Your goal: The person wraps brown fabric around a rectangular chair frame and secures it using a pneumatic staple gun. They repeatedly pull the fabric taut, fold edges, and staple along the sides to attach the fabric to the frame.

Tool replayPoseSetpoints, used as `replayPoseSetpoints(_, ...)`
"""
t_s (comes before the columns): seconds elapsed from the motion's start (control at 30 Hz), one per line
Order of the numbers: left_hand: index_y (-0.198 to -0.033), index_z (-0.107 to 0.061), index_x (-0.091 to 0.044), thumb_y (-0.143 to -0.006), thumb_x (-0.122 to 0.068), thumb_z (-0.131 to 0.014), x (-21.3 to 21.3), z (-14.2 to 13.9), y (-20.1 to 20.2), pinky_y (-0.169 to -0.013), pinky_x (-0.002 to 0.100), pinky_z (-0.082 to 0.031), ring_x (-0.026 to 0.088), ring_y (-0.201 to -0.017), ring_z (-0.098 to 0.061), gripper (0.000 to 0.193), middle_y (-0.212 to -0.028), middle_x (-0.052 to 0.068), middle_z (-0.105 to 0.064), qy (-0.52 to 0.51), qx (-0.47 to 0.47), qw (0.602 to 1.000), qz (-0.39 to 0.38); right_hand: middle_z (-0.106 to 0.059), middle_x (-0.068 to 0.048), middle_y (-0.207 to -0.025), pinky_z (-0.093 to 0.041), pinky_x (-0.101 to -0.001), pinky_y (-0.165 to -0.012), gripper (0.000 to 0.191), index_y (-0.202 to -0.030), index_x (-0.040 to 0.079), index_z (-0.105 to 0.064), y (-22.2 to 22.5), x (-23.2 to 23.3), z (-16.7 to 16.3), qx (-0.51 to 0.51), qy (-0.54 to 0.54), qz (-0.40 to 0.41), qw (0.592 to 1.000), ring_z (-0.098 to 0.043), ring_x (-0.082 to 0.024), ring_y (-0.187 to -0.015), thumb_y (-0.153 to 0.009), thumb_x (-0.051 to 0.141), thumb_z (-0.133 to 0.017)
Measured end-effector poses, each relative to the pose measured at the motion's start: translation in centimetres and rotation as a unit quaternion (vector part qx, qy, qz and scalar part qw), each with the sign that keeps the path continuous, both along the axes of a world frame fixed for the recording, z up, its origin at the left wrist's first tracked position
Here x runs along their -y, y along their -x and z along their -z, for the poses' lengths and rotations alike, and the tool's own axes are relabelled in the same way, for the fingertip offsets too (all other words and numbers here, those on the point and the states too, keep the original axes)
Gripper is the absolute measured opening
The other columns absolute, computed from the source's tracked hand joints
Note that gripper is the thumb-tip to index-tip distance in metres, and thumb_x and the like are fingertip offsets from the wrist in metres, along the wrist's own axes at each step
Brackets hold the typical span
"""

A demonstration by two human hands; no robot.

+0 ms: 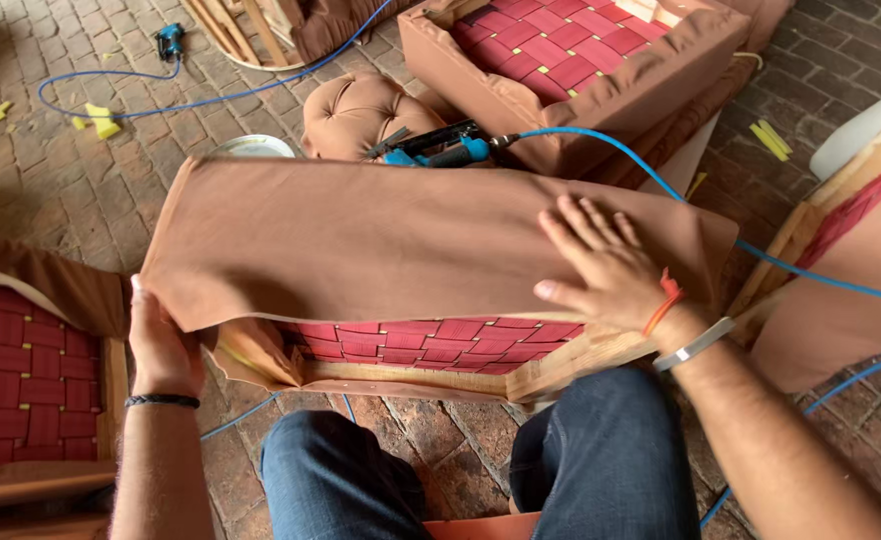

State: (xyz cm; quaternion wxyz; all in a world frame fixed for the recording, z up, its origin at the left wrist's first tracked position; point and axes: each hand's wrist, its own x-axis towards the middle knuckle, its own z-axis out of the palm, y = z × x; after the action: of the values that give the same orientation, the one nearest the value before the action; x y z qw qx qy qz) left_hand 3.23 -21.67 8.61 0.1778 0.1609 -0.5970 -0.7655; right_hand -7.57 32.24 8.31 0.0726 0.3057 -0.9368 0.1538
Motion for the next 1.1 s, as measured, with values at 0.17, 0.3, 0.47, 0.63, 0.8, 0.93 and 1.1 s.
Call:
replayPoseSetpoints(0.17, -0.135, -0.063, -0.011, -0.101, -0.055, -0.040, 4.4, 1.0, -3.2, -0.102, 0.033, -0.055, 0.017, -0.119, -0.068, 0.060, -0.128, 0.001, -0.072, -0.121, -0.033, 0.985, -0.117, -0.016, -0.022, -0.166, -0.001, -0.0572, -0.121, 0.107, -0.158, 0.014, -0.031, -4.2, 9.3, -1.1, 0.009, -0.007, -0.043, 0.999, -0.014, -0.039, -0.154, -0.076, 0.074, -0.066)
replayPoseSetpoints(0.3, -0.134, -0.059, -0.012, -0.100, -0.039, -0.058, 8.0, 2.5, -6.1, -0.093, 0.037, -0.052, 0.018, -0.109, -0.063, 0.044, -0.118, 0.001, -0.067, -0.044, 0.057, 0.979, -0.193, -0.018, -0.021, -0.164, -0.002, -0.0588, -0.120, 0.110, -0.154, 0.015, -0.034, -7.2, 15.7, -2.7, 0.044, -0.051, -0.067, 0.995, -0.014, -0.037, -0.154, -0.069, 0.070, -0.075)
replayPoseSetpoints(0.47, -0.133, -0.054, -0.007, -0.098, -0.023, -0.068, 9.0, 3.1, -4.8, -0.085, 0.044, -0.050, 0.022, -0.092, -0.055, 0.041, -0.111, 0.010, -0.059, 0.105, 0.123, 0.950, -0.269, -0.021, -0.022, -0.168, -0.006, -0.0591, -0.120, 0.118, -0.157, 0.018, -0.037, -7.3, 17.4, -3.3, 0.030, -0.030, -0.088, 0.995, -0.017, -0.038, -0.150, -0.060, 0.066, -0.083)
replayPoseSetpoints(0.63, -0.144, -0.054, -0.013, -0.088, -0.048, -0.073, -6.9, -0.3, -5.0, -0.122, 0.048, -0.038, 0.033, -0.143, -0.047, 0.069, -0.151, 0.012, -0.053, 0.588, 0.087, 0.804, 0.023, -0.023, -0.018, -0.163, -0.009, -0.0579, -0.121, 0.108, -0.152, 0.019, -0.039, -7.9, 17.0, -2.3, 0.024, -0.033, -0.092, 0.995, -0.019, -0.035, -0.152, -0.064, 0.063, -0.082)
replayPoseSetpoints(0.8, -0.158, -0.034, -0.024, -0.068, -0.087, -0.062, -19.1, -2.5, -3.5, -0.120, 0.059, -0.014, 0.044, -0.150, -0.018, 0.113, -0.164, 0.019, -0.023, 0.732, 0.070, 0.647, 0.200, -0.026, -0.013, -0.167, -0.012, -0.0569, -0.121, 0.106, -0.155, 0.021, -0.040, -9.2, 12.1, -4.0, 0.054, -0.037, -0.149, 0.987, -0.021, -0.032, -0.152, -0.064, 0.050, -0.088)
replayPoseSetpoints(0.93, -0.155, -0.042, -0.027, -0.067, -0.088, -0.061, -19.8, -3.6, -3.1, -0.119, 0.060, -0.018, 0.046, -0.150, -0.021, 0.109, -0.165, 0.019, -0.025, 0.736, 0.065, 0.649, 0.183, -0.023, -0.019, -0.169, -0.018, -0.0485, -0.120, 0.122, -0.155, 0.020, -0.042, -7.4, 3.4, -4.5, 0.082, 0.023, -0.185, 0.979, -0.017, -0.036, -0.151, -0.047, 0.031, -0.096)
replayPoseSetpoints(1.1, -0.152, -0.045, -0.021, -0.066, -0.087, -0.065, -21.0, -3.6, -2.8, -0.115, 0.064, -0.019, 0.048, -0.147, -0.025, 0.111, -0.160, 0.024, -0.029, 0.735, 0.078, 0.655, 0.160, -0.043, -0.010, -0.160, -0.033, -0.0385, -0.122, 0.086, -0.148, 0.020, -0.054, -5.1, 0.2, -0.6, -0.078, -0.045, -0.108, 0.990, -0.036, -0.025, -0.150, -0.068, -0.009, -0.069)
